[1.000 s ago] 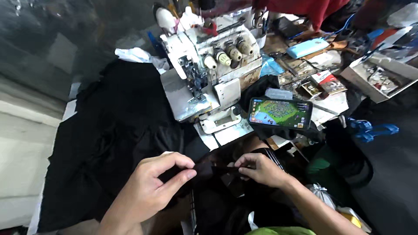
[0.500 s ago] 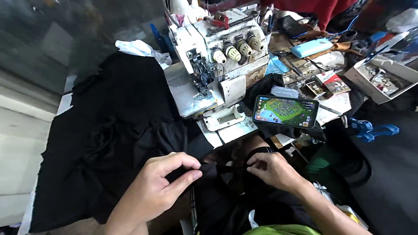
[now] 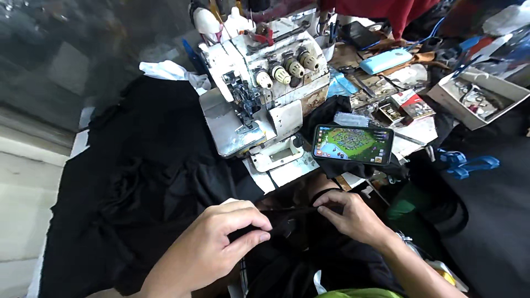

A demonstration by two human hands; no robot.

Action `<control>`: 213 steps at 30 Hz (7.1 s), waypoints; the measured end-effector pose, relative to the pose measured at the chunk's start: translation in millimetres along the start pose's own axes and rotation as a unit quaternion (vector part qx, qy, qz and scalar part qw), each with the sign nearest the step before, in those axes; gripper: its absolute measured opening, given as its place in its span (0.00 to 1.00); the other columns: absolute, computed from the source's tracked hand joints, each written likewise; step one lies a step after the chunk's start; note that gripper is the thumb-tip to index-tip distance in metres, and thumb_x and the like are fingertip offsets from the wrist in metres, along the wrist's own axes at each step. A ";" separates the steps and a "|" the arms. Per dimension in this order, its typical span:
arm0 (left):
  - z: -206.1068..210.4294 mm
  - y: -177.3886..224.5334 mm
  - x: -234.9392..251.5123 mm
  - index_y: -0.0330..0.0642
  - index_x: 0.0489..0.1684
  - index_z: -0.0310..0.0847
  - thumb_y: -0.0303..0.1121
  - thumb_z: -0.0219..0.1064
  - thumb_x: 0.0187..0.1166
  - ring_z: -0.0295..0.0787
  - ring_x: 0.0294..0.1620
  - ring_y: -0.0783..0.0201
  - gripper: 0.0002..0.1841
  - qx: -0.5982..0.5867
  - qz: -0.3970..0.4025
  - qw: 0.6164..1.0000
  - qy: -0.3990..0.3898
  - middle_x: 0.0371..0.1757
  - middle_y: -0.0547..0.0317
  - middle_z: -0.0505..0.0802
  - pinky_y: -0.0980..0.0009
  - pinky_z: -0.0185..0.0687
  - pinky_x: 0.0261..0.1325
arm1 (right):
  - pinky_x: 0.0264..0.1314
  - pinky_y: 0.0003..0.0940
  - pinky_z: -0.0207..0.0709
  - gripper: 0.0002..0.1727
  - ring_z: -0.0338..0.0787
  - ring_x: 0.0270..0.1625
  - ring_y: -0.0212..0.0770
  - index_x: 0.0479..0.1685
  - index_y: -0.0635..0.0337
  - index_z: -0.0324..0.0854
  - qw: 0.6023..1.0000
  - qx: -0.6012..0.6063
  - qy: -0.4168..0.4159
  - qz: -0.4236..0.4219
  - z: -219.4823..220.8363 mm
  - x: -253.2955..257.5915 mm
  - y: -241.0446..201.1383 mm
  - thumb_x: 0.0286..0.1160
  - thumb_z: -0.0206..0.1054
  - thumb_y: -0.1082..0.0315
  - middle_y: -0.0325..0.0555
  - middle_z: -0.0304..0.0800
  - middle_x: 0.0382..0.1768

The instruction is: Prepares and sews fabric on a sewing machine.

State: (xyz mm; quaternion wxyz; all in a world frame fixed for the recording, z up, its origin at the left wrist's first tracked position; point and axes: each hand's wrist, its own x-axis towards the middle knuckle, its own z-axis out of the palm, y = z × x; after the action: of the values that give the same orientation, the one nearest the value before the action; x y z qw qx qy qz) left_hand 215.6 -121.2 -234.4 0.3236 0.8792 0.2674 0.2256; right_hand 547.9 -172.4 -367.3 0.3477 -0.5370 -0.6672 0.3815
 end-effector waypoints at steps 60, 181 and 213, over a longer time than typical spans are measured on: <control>36.9 -8.8 12.2 0.53 0.47 0.92 0.42 0.69 0.84 0.90 0.52 0.75 0.08 -0.041 -0.002 0.998 -0.047 0.46 0.73 0.94 0.72 0.88 0.59 | 0.55 0.32 0.93 0.22 0.96 0.51 0.33 0.72 0.42 0.84 0.991 0.126 0.049 -0.009 22.7 11.9 -32.2 0.80 0.68 0.70 0.32 0.96 0.57; -62.3 -58.7 118.4 0.62 0.33 0.89 0.46 0.72 0.74 0.87 0.32 0.76 0.05 0.272 -0.233 0.908 0.217 0.31 0.78 0.89 0.66 0.87 0.37 | 0.23 0.36 0.86 0.18 0.85 0.18 0.39 0.24 0.56 0.84 0.944 0.320 0.081 0.027 35.7 169.4 -103.5 0.74 0.75 0.53 0.42 0.85 0.20; -53.8 -64.7 65.9 0.48 0.77 0.81 0.48 0.55 0.90 0.95 0.57 0.52 0.24 0.275 -0.245 0.906 0.207 0.63 0.51 0.94 0.41 0.87 0.58 | 0.22 0.30 0.69 0.20 0.75 0.19 0.33 0.21 0.60 0.78 0.943 0.303 0.081 -0.111 77.4 116.6 -97.0 0.81 0.71 0.57 0.39 0.75 0.17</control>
State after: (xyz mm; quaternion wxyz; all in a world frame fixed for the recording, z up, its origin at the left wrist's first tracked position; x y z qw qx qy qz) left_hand 213.8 -14.5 -227.2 0.0511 0.7739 0.5865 0.2336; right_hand 415.4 -81.1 -311.6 0.5874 -0.3578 -0.5447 0.4799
